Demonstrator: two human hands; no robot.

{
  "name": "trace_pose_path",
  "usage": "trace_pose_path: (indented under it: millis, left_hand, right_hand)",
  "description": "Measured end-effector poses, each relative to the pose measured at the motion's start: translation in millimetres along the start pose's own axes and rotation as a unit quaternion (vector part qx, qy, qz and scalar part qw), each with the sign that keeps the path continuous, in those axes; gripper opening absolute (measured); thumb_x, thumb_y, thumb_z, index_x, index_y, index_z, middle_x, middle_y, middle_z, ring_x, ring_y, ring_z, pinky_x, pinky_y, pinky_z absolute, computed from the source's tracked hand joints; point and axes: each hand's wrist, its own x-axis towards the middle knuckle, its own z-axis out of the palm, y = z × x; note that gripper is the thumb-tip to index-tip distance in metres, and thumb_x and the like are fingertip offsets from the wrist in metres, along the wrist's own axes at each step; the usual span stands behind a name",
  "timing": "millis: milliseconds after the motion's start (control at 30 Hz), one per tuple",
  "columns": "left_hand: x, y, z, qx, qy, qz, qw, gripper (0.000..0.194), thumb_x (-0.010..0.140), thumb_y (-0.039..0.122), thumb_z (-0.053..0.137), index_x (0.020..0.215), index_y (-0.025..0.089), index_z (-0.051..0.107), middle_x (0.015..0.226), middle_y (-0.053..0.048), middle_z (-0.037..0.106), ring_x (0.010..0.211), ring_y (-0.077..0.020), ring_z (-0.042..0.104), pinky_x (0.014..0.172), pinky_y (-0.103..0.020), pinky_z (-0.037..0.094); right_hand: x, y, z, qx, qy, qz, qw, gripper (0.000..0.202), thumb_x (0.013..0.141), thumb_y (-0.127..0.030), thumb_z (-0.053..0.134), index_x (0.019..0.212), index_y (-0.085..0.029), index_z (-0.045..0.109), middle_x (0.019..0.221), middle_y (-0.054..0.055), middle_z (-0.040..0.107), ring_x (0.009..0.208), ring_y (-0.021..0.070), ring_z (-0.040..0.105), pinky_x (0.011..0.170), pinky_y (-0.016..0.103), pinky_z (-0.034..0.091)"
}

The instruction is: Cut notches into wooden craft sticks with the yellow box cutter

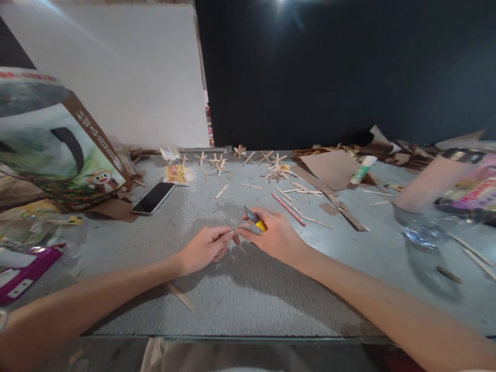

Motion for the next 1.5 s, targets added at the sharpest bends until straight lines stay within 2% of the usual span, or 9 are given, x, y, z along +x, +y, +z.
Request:
trace_pose_path:
  millis: [133, 300, 500, 733, 900, 1000, 1167, 1333, 1500]
  left_hand:
    - [0.1, -1.4, 0.1, 0.023, 0.013, 0.005, 1.000, 0.035, 0.099, 0.045, 0.044, 0.090, 0.017, 0.063, 0.047, 0.010, 0.035, 0.043, -0.0091, 0.029, 0.049, -0.024, 0.026]
    - [1.0, -2.1, 0.3, 0.040, 0.024, 0.008, 0.999, 0.035, 0.100, 0.042, 0.042, 0.092, 0.016, 0.065, 0.047, 0.009, 0.036, 0.043, -0.0100, 0.032, 0.049, -0.023, 0.027]
    - [2.4, -3.0, 1.0, 0.018, 0.024, -0.005, 1.000, 0.035, 0.098, 0.045, 0.044, 0.091, 0.016, 0.064, 0.048, 0.009, 0.036, 0.044, -0.0099, 0.032, 0.049, -0.023, 0.028]
    - [4.0, -8.9, 1.3, -0.020, 0.019, -0.017, 0.999, 0.037, 0.098, 0.049, 0.045, 0.091, 0.017, 0.062, 0.048, 0.010, 0.032, 0.044, -0.0096, 0.030, 0.049, -0.024, 0.028]
    - [3.7, -6.0, 1.7, -0.067, 0.021, -0.033, 0.997, 0.041, 0.096, 0.055, 0.049, 0.089, 0.017, 0.062, 0.048, 0.011, 0.031, 0.044, -0.0087, 0.028, 0.049, -0.024, 0.026]
    - [3.6, -3.8, 1.8, -0.066, 0.026, -0.028, 0.997, 0.044, 0.095, 0.059, 0.050, 0.087, 0.017, 0.062, 0.048, 0.010, 0.032, 0.044, -0.0085, 0.027, 0.049, -0.024, 0.028]
    - [3.3, -5.0, 2.2, -0.047, 0.024, -0.016, 0.998, 0.044, 0.095, 0.059, 0.049, 0.088, 0.018, 0.061, 0.048, 0.010, 0.032, 0.045, -0.0092, 0.029, 0.048, -0.024, 0.029]
    - [3.6, -4.7, 2.8, -0.025, 0.028, -0.009, 0.999, 0.042, 0.097, 0.056, 0.046, 0.089, 0.018, 0.061, 0.049, 0.009, 0.034, 0.046, -0.0100, 0.033, 0.049, -0.024, 0.029]
    - [3.8, -4.2, 3.3, 0.004, 0.035, 0.005, 0.999, 0.039, 0.099, 0.051, 0.042, 0.091, 0.018, 0.062, 0.049, 0.009, 0.036, 0.046, -0.0108, 0.034, 0.051, -0.024, 0.030]
  right_hand:
    - [1.4, -3.1, -0.4, -0.017, -0.024, 0.004, 1.000, 0.043, 0.089, -0.065, 0.067, 0.083, -0.022, 0.064, 0.070, 0.001, 0.067, 0.059, 0.0173, 0.058, 0.058, 0.029, 0.045]
    - [1.6, -4.0, 2.4, 0.030, -0.046, 0.052, 0.997, 0.036, 0.089, -0.057, 0.069, 0.085, -0.022, 0.062, 0.068, -0.001, 0.064, 0.058, 0.0164, 0.057, 0.056, 0.028, 0.043]
    - [1.0, -5.3, 2.5, 0.067, -0.072, 0.056, 0.994, 0.029, 0.093, -0.049, 0.064, 0.085, -0.021, 0.064, 0.067, -0.001, 0.064, 0.059, 0.0164, 0.057, 0.057, 0.027, 0.042]
    - [2.3, -1.7, 3.0, 0.088, -0.087, 0.051, 0.991, 0.028, 0.099, -0.044, 0.054, 0.087, -0.021, 0.066, 0.078, 0.002, 0.072, 0.070, 0.0197, 0.065, 0.064, 0.030, 0.048]
    - [0.5, 2.3, 3.4, 0.036, -0.015, 0.026, 0.999, 0.023, 0.099, -0.044, 0.059, 0.101, -0.022, 0.065, 0.078, 0.001, 0.071, 0.060, 0.0175, 0.062, 0.059, 0.029, 0.048]
    - [-1.4, 1.8, 2.9, -0.003, 0.015, -0.016, 1.000, 0.021, 0.100, -0.043, 0.061, 0.100, -0.023, 0.064, 0.079, 0.002, 0.071, 0.059, 0.0173, 0.063, 0.060, 0.030, 0.050]
    - [-5.1, -1.0, 4.7, -0.037, -0.018, -0.103, 0.994, 0.018, 0.106, -0.035, 0.052, 0.096, -0.024, 0.063, 0.091, 0.006, 0.074, 0.077, 0.0209, 0.071, 0.070, 0.031, 0.055]
    - [-6.8, 1.9, 10.9, -0.068, -0.031, -0.116, 0.990, 0.011, 0.105, -0.028, 0.054, 0.101, -0.023, 0.063, 0.093, 0.006, 0.073, 0.076, 0.0208, 0.071, 0.066, 0.031, 0.054]
    - [-7.0, 4.3, 14.8, -0.060, -0.024, -0.110, 0.992, 0.013, 0.105, -0.027, 0.052, 0.098, -0.024, 0.063, 0.091, 0.005, 0.072, 0.076, 0.0208, 0.071, 0.067, 0.031, 0.054]
